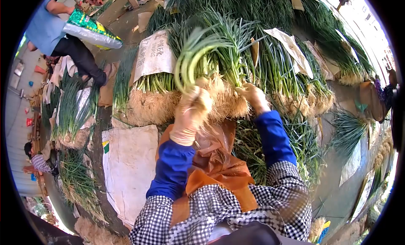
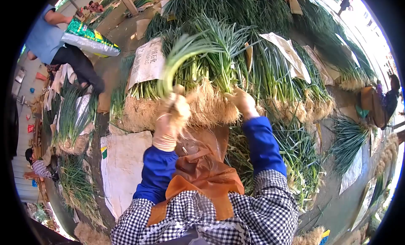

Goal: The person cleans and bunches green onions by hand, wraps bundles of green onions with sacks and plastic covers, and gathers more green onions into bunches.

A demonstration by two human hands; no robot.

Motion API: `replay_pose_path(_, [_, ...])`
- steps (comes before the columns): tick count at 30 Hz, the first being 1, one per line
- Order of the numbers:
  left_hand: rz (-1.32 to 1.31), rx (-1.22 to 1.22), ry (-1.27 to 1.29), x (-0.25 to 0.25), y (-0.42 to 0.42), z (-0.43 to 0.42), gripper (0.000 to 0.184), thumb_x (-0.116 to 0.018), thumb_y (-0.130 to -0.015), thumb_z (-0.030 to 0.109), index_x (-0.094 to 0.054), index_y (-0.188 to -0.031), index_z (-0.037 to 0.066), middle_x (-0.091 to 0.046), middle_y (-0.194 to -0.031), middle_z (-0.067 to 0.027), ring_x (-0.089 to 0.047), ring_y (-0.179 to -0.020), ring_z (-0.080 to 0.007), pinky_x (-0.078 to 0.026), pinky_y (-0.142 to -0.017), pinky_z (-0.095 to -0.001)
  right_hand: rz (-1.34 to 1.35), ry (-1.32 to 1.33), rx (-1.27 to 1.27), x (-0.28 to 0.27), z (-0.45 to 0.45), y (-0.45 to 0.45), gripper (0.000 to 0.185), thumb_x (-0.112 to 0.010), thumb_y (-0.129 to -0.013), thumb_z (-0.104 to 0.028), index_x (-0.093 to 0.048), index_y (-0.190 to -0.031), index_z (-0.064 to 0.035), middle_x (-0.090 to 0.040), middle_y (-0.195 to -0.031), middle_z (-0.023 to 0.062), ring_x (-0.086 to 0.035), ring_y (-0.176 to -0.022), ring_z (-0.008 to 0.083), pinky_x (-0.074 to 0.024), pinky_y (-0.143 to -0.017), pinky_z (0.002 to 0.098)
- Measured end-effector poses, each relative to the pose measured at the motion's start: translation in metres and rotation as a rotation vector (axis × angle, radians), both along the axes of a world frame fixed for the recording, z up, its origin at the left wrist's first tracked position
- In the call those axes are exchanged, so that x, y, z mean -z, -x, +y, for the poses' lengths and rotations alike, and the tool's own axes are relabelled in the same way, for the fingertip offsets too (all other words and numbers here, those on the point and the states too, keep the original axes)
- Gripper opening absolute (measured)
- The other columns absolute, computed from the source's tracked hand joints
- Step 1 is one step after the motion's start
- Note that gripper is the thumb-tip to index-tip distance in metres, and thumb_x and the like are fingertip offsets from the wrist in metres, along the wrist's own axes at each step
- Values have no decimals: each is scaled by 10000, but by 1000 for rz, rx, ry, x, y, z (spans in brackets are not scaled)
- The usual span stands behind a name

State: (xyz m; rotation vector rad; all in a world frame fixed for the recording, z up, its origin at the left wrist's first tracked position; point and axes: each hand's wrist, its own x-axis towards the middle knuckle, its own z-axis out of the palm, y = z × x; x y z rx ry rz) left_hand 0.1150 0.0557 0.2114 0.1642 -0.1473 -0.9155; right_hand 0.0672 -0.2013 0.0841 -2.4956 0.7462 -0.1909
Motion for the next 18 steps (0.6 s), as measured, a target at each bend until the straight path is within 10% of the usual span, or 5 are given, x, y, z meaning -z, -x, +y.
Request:
replay_pose_path(3, [-231, -156, -96, 12, -15, 9, 274, -623, -824, 129, -572, -1060, 0, -636, -909, -137, -611, -659, -121, -515, -557, -241, 121, 107, -25, 7, 5, -24, 422, -626, -768, -478, -606, -854, -65, -641, -766, 103, -625, -722, 230, -484, -655, 349])
replay_pose_path(7, [-38, -64, -499, 107, 41, -13, 174, -607, -843, 164, -581, -932, 17, -614, -806, -89, -609, -914, -230, -506, -747, -315, 146, -669, 160, -39, 30, 22, 234, -608, -825, -247, -588, -925, -37, -602, -779, 46, -541, -606, 118, -467, -517, 254])
replay_pose_path(9, [-51, 93, -673, 144, 77, -26, 126, -607, -843, 128, -600, -901, 16, -627, -831, -84, -614, -800, -192, -505, -727, -305, 25, -951, 130, -44, 59, 62, 271, -667, -784, -202, -587, -959, -12, -607, -822, 49, -560, -641, 115, -458, -523, 205])
replay_pose_path(15, [189, 254, -648, 194, 116, -37, 57, -585, -817, -5, -580, -872, 8, -593, -775, -81, -589, -718, -215, -511, -668, -326, -90, -862, 54, 58, 56, 61, 350, -665, -818, -271, -587, -963, 38, -592, -796, -1, -515, -680, 91, -442, -606, 248])
replay_pose_path(18, [188, 89, -668, 217, 115, -38, 62, -551, -834, -11, -552, -889, 17, -581, -829, -114, -589, -765, -249, -515, -703, -348, -106, 44, -20, 29, 84, 59, 293, -596, -838, -342, -576, -746, -64, -584, -608, 102, -554, -553, 252, -457, -517, 343])
